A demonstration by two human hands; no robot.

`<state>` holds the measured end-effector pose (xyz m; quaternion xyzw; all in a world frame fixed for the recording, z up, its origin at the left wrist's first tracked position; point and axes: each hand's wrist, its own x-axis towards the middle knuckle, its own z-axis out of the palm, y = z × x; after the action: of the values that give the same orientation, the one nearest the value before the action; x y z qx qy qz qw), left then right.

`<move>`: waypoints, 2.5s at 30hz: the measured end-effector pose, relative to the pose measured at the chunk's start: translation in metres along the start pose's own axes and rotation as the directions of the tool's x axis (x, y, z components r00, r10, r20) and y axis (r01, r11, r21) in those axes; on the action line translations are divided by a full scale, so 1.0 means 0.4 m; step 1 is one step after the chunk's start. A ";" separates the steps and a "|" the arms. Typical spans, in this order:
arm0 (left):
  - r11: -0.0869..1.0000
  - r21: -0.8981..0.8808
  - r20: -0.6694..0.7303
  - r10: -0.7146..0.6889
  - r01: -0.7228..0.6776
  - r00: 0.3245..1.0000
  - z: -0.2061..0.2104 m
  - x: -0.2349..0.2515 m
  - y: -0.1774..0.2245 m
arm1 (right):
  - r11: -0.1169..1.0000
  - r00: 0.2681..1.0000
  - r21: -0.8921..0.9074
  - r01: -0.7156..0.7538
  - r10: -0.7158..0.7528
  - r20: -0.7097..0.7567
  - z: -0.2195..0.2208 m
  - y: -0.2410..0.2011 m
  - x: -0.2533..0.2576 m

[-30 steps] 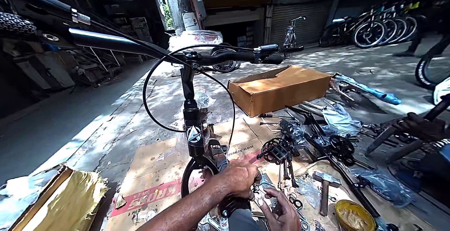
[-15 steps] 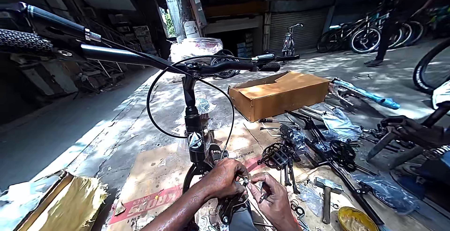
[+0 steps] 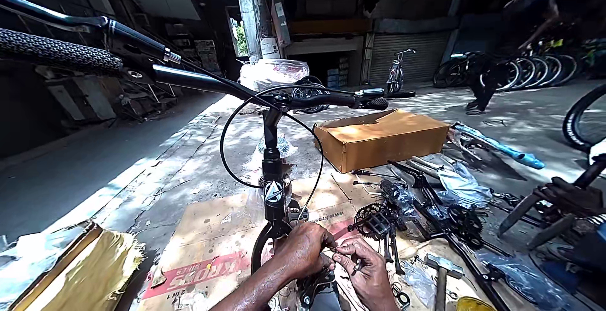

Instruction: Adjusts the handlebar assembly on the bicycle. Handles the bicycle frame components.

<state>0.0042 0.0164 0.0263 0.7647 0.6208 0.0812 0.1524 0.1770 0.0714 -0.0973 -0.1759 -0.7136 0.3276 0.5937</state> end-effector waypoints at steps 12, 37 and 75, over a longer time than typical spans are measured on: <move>0.999 -0.032 -0.008 -0.023 0.023 1.000 0.006 -0.007 0.011 | 0.694 0.772 -0.610 -0.384 0.603 0.199 -0.146 -0.116 -0.028; 0.999 0.022 -0.157 0.028 -0.024 0.987 0.062 -0.036 0.020 | 0.734 0.764 -0.678 0.045 0.412 0.496 -0.107 -0.120 0.098; 0.989 -0.011 -0.278 0.136 -0.145 0.951 0.091 -0.045 -0.005 | 0.765 0.679 -0.271 -0.584 0.643 0.354 -0.048 -0.141 0.063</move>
<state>0.0099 -0.0056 -0.0076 0.7856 0.5787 0.2076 0.0697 0.1974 0.0517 -0.0392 -0.3689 -0.7449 0.4889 0.2645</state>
